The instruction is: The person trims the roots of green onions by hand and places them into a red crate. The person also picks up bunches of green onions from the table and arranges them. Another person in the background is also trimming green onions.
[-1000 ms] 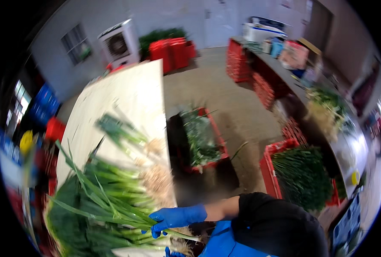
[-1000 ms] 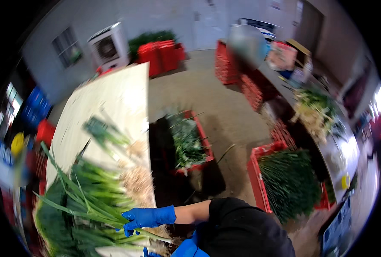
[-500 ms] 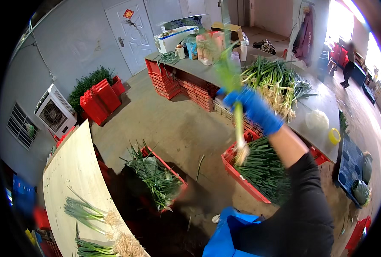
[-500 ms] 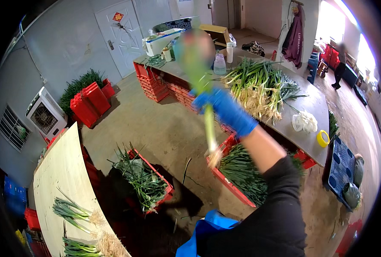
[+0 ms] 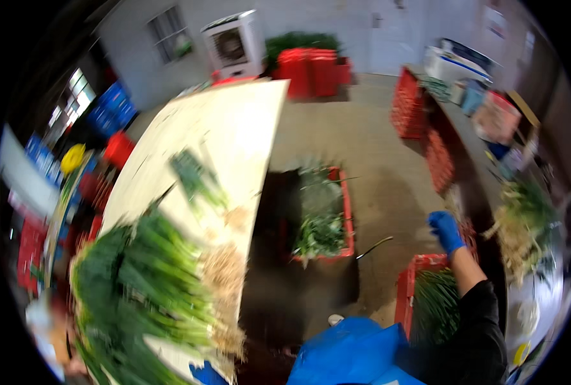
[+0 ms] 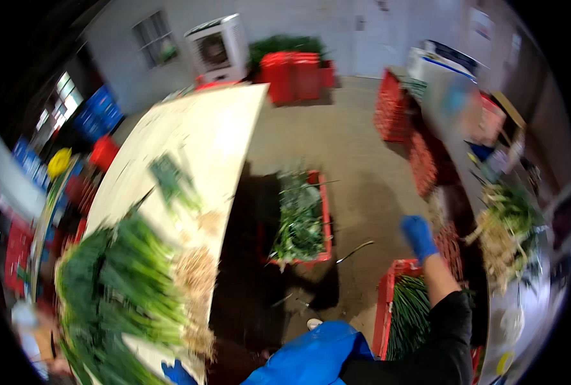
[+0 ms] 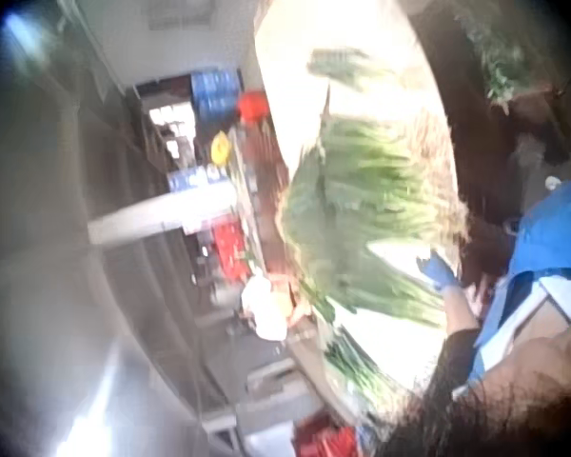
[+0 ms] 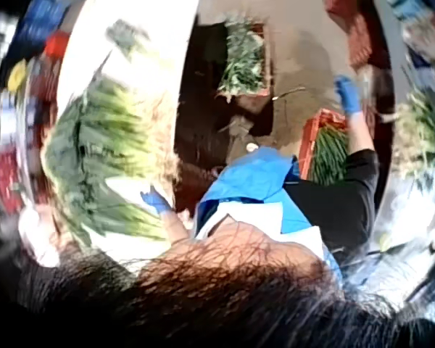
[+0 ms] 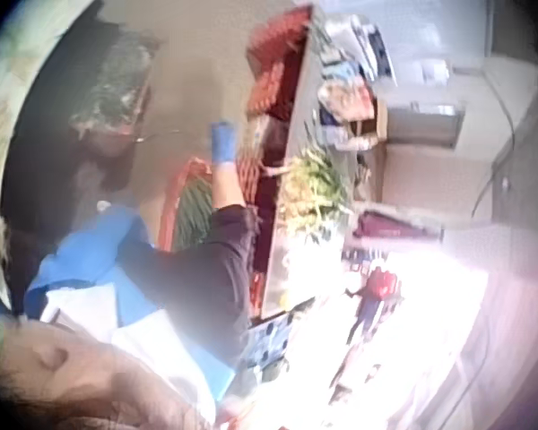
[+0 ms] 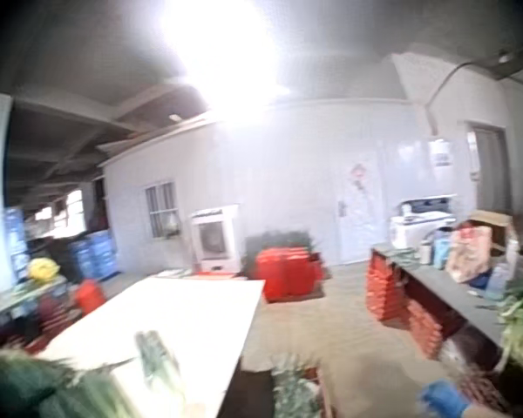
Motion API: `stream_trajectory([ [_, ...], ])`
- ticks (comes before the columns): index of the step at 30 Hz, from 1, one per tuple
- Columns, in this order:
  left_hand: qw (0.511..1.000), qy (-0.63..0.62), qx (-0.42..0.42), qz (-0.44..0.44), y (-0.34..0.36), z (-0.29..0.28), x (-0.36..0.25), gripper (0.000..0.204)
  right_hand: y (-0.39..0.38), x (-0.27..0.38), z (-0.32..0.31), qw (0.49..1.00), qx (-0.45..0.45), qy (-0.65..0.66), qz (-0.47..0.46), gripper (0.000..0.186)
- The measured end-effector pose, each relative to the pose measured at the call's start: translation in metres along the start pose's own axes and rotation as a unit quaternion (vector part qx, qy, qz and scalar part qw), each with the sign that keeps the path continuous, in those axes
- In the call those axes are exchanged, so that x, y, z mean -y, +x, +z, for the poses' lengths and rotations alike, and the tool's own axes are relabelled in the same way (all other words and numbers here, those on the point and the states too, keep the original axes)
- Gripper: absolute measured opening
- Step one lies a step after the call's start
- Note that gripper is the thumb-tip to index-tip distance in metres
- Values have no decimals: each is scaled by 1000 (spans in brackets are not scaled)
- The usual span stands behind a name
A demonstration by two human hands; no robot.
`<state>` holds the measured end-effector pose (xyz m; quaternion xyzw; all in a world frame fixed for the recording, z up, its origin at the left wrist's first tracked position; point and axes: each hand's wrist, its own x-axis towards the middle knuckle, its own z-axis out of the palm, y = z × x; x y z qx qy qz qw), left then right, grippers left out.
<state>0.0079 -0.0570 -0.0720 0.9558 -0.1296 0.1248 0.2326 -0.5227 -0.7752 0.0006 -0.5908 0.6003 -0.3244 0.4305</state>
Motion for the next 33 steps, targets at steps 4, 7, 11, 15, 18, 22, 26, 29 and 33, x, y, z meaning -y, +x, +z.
stream_trajectory([
  [4,877,-327,-19,-351,23,0,-44,78,-143,141,238,936,342,-2,-79,21],
  [7,934,-190,26,-302,27,11,-35,85,-254,187,358,825,492,-3,-277,26],
  [11,919,-198,64,-334,30,7,-33,90,-393,234,447,734,618,-48,-276,33],
  [15,897,-237,94,-360,44,5,-44,79,-450,198,527,696,571,-107,-422,37],
  [18,891,-267,109,-350,42,4,-32,65,-487,212,559,645,699,-195,-240,38],
  [22,790,-438,140,-405,58,-30,-46,51,-505,185,581,671,702,-175,-162,36],
  [26,743,-535,151,-372,50,-35,-33,44,-502,184,588,635,763,-121,-5,32],
  [29,642,-662,141,-361,41,-54,-33,55,-506,195,585,590,802,-84,34,31],
  [33,543,-742,148,-364,31,-74,-43,78,-500,203,594,558,819,-116,66,28],
])
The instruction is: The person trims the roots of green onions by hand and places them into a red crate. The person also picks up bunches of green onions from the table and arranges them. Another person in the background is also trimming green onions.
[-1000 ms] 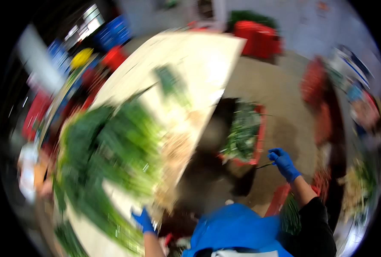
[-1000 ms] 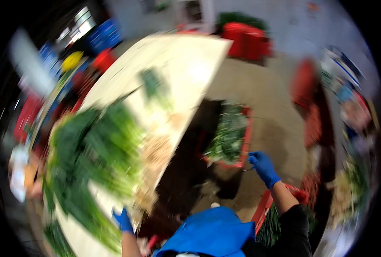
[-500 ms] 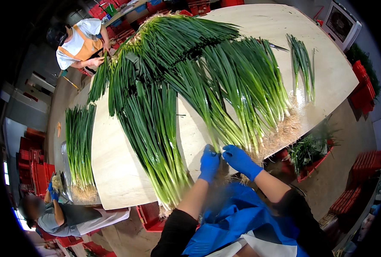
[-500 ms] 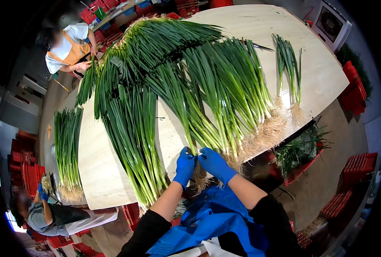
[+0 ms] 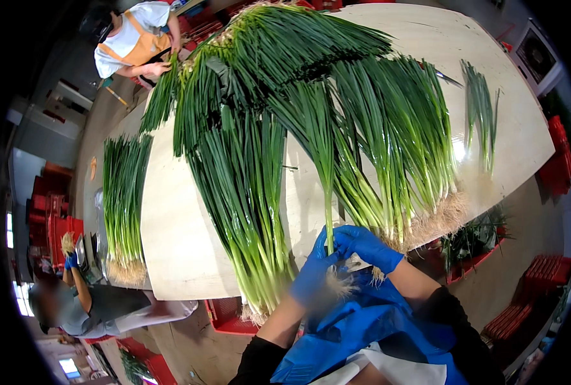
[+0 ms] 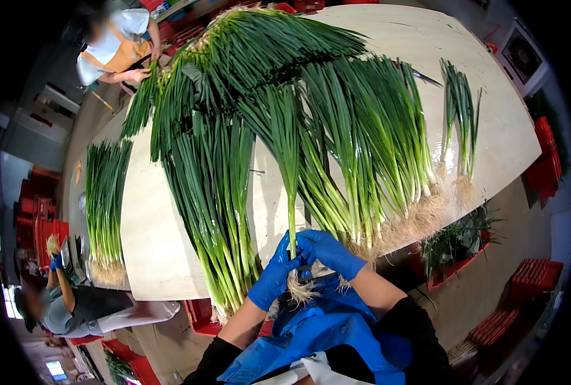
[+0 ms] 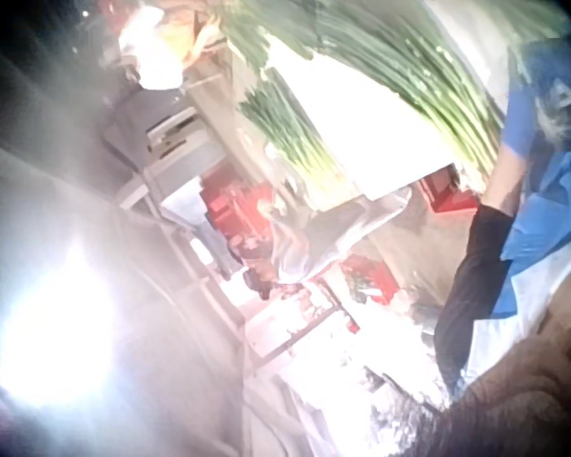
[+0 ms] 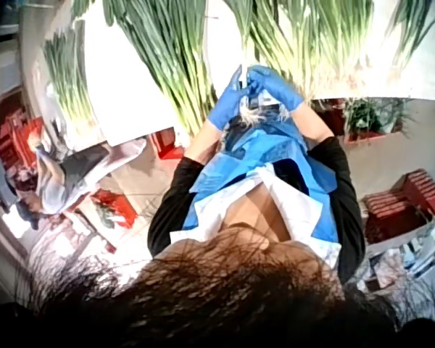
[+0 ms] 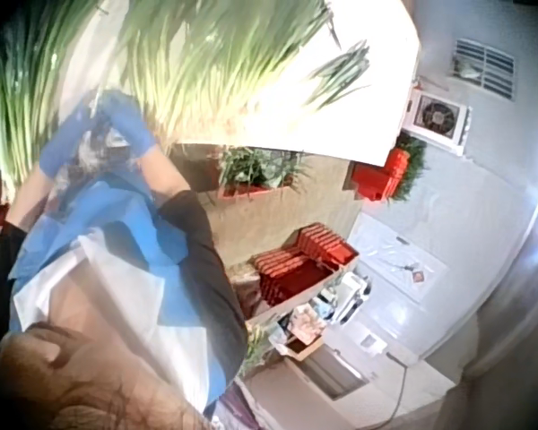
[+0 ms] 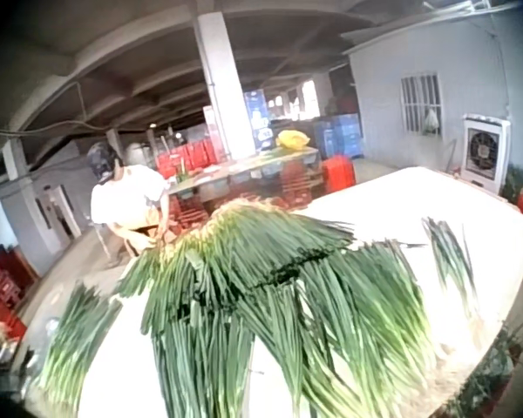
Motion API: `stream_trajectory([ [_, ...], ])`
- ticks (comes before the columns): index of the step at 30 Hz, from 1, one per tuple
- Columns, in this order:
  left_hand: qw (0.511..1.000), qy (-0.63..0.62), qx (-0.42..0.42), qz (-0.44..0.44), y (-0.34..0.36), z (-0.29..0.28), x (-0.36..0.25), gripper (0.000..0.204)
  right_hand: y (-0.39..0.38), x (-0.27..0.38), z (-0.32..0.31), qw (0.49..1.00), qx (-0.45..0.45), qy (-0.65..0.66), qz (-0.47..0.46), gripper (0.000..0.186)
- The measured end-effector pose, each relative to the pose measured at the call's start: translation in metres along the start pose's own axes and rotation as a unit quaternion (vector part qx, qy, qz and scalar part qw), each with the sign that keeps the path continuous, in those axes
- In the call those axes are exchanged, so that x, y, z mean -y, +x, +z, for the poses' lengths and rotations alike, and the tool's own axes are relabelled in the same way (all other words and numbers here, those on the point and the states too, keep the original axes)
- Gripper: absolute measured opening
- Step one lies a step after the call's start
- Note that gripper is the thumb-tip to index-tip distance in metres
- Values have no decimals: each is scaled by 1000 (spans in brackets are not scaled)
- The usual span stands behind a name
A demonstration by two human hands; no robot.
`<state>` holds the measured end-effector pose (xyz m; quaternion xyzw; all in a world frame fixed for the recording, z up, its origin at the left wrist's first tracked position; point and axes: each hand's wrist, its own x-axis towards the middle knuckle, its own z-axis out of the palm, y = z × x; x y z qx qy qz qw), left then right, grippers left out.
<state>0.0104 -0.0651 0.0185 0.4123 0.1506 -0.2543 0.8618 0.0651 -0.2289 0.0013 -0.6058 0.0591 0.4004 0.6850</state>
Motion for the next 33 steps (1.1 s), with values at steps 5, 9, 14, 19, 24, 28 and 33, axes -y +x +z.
stream_trajectory([
  [5,1000,3,23,-14,-29,12,-8,76,18,32,-22,993,-62,78,-58,39],
  [9,997,59,-47,-3,-32,16,11,57,43,55,-15,991,-68,116,-26,37],
  [14,965,227,-111,65,-37,43,19,36,59,54,-13,991,15,128,-45,26],
  [19,977,102,-167,80,-49,61,19,41,36,83,12,988,66,118,-72,23],
  [24,981,37,-181,64,-43,54,7,47,47,73,11,991,86,93,-37,28],
  [28,964,-189,-185,5,-30,42,4,48,49,45,-2,994,84,67,-33,28],
  [33,969,-45,-231,71,-36,33,5,41,19,13,-36,883,-216,-315,-274,37],
])
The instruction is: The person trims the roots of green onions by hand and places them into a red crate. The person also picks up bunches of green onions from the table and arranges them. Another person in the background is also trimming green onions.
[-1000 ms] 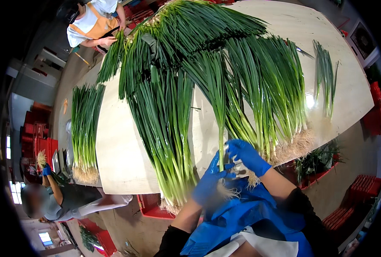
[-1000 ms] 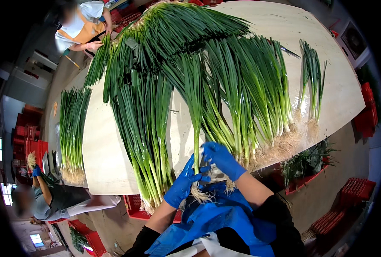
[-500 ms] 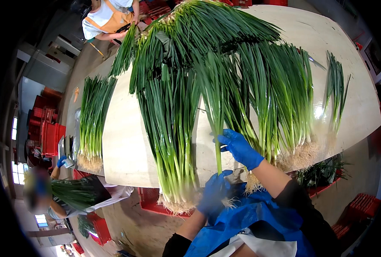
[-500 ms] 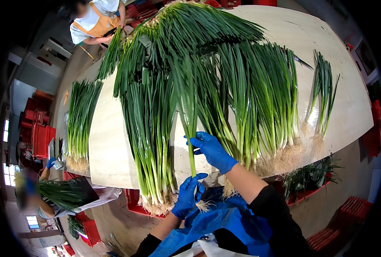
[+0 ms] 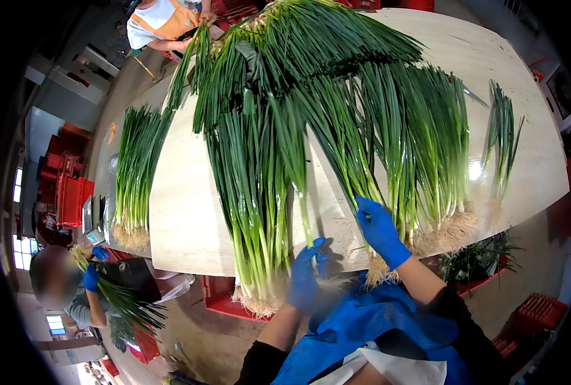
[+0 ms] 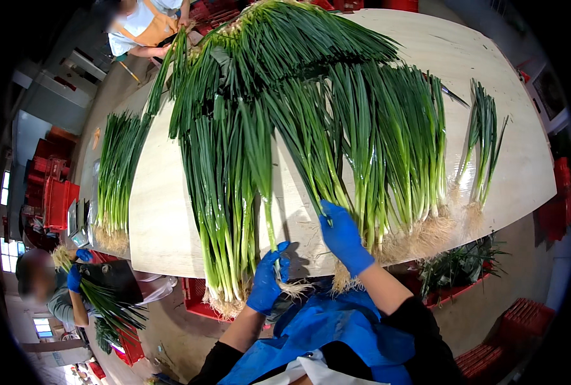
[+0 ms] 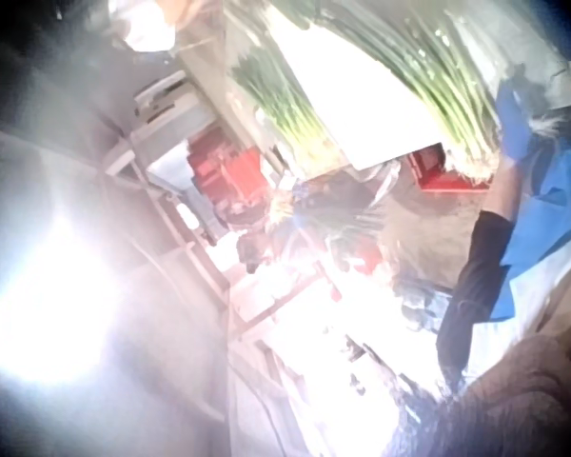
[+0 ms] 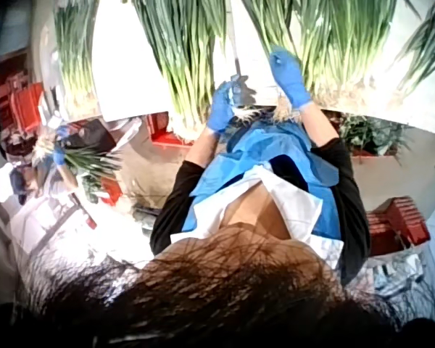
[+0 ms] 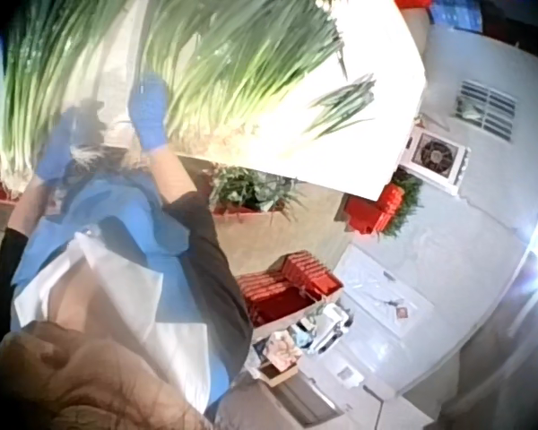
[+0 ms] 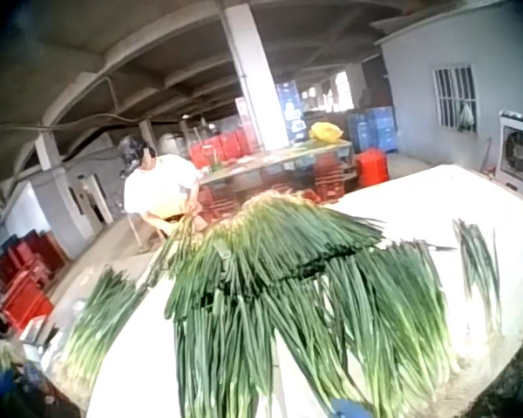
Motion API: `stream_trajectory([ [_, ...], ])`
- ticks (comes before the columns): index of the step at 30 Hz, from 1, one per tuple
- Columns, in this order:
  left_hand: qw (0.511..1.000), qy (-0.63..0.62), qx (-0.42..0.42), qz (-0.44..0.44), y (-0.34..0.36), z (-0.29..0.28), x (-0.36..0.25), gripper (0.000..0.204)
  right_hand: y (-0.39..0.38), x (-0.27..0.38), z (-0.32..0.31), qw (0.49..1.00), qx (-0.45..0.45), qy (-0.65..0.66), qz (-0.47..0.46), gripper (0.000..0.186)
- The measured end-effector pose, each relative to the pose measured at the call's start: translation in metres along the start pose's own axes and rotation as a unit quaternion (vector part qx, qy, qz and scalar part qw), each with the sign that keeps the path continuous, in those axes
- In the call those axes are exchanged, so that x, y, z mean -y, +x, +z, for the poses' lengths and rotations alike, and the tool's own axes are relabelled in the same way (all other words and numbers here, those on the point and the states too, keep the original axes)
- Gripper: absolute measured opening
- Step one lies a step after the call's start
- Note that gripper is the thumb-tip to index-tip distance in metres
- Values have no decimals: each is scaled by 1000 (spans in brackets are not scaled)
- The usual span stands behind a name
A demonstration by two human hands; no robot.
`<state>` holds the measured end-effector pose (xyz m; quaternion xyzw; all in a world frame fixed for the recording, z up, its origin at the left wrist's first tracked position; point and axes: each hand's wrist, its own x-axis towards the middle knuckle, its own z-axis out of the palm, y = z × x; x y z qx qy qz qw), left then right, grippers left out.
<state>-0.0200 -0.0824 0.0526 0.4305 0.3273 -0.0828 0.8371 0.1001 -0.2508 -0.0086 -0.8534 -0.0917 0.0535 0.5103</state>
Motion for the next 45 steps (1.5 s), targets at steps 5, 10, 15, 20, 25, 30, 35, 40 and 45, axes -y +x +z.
stream_trajectory([
  [5,629,653,-200,371,16,-43,32,63,-19,-25,-43,999,-37,-20,34,46],
  [10,718,572,16,396,37,-8,43,66,-17,1,-41,978,51,-201,34,55],
  [15,908,382,31,171,121,31,120,51,-11,-3,-4,984,33,-115,131,73],
  [20,967,241,12,75,146,32,124,49,-1,-11,-4,984,50,-110,128,38],
  [25,984,65,145,-81,104,43,46,21,6,-49,-4,955,102,200,195,46],
  [30,982,103,153,30,85,35,0,42,13,49,-28,881,132,352,287,33],
  [35,990,11,142,-7,112,-27,26,34,12,26,-3,918,149,254,265,26],
  [40,994,9,85,-70,95,-17,10,32,2,-22,-1,936,158,209,234,33],
  [45,987,-62,120,-93,105,-23,14,33,6,-21,-8,910,175,265,265,27],
])
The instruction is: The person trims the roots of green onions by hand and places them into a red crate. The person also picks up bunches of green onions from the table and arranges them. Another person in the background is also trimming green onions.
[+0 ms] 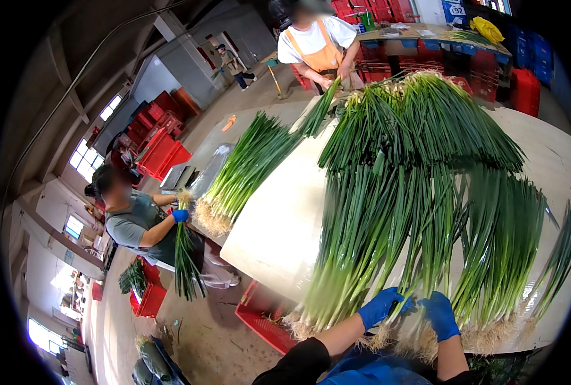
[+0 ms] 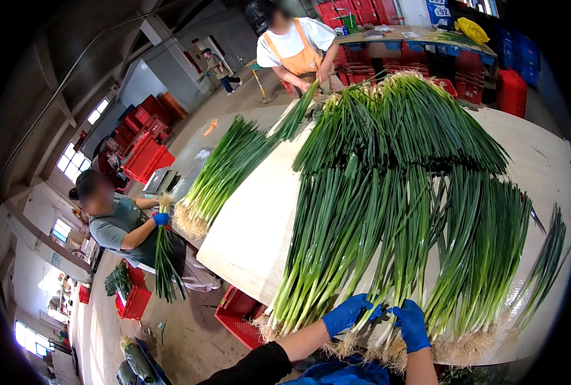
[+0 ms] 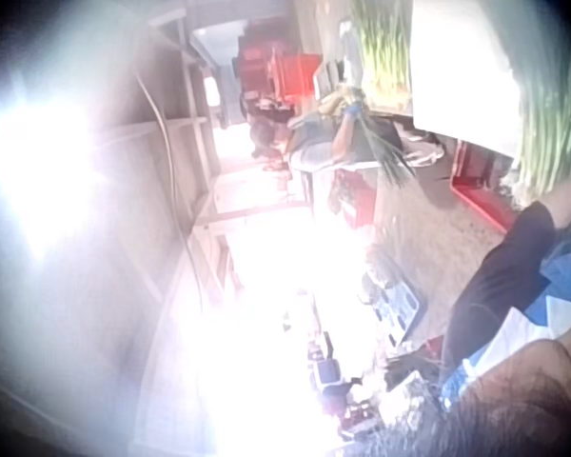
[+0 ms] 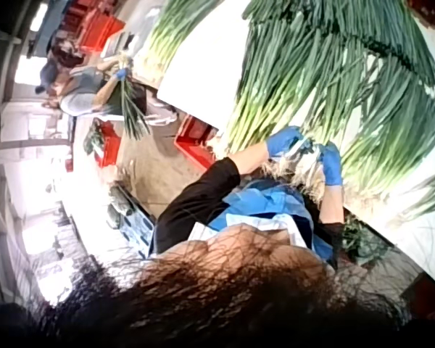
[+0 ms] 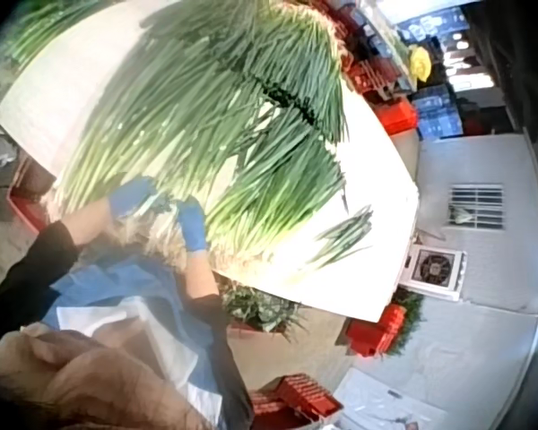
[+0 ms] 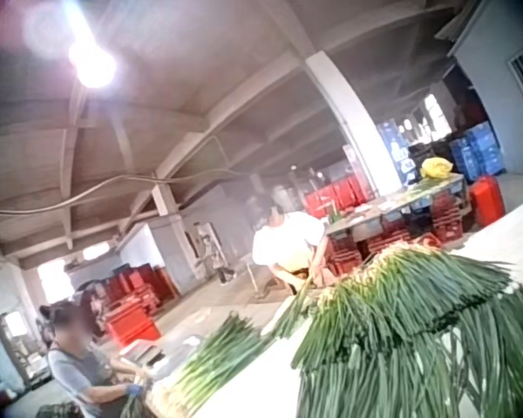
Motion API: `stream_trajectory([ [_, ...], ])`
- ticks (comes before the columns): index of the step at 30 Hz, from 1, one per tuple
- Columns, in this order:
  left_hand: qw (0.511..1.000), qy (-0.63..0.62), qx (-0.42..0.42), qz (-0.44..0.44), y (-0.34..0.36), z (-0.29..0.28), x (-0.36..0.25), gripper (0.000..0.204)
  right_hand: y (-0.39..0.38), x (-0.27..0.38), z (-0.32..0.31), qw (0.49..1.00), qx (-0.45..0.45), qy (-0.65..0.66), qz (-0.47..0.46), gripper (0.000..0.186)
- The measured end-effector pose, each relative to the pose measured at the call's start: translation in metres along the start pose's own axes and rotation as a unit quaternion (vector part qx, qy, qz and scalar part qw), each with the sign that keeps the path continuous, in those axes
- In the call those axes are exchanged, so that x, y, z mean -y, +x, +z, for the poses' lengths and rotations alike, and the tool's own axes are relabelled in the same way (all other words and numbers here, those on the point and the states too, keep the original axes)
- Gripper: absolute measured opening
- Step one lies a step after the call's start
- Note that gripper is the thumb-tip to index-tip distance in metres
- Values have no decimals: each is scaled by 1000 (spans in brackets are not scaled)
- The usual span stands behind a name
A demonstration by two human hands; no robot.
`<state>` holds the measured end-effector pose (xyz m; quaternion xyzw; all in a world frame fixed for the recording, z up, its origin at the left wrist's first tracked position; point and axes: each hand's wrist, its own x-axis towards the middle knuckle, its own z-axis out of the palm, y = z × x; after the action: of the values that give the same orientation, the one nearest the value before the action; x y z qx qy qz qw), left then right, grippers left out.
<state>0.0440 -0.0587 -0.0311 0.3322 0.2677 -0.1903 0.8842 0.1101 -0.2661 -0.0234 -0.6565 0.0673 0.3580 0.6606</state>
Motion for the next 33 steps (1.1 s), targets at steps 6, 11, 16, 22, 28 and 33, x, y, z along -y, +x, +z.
stream_trajectory([
  [6,999,8,30,-6,25,-18,15,36,-6,1,-3,993,-3,113,40,28],
  [11,999,-17,38,-24,12,8,4,38,-19,10,11,976,51,213,7,26],
  [16,992,41,116,40,-8,38,-15,47,-40,52,34,963,130,232,-51,43],
  [22,991,-38,127,-21,-32,33,-16,42,-31,37,14,981,97,168,-19,35],
  [28,995,-63,73,-15,-23,24,-9,53,-26,19,7,983,68,164,50,37],
  [33,994,-41,96,-23,-19,22,-11,65,-27,17,10,986,45,148,63,33],
])
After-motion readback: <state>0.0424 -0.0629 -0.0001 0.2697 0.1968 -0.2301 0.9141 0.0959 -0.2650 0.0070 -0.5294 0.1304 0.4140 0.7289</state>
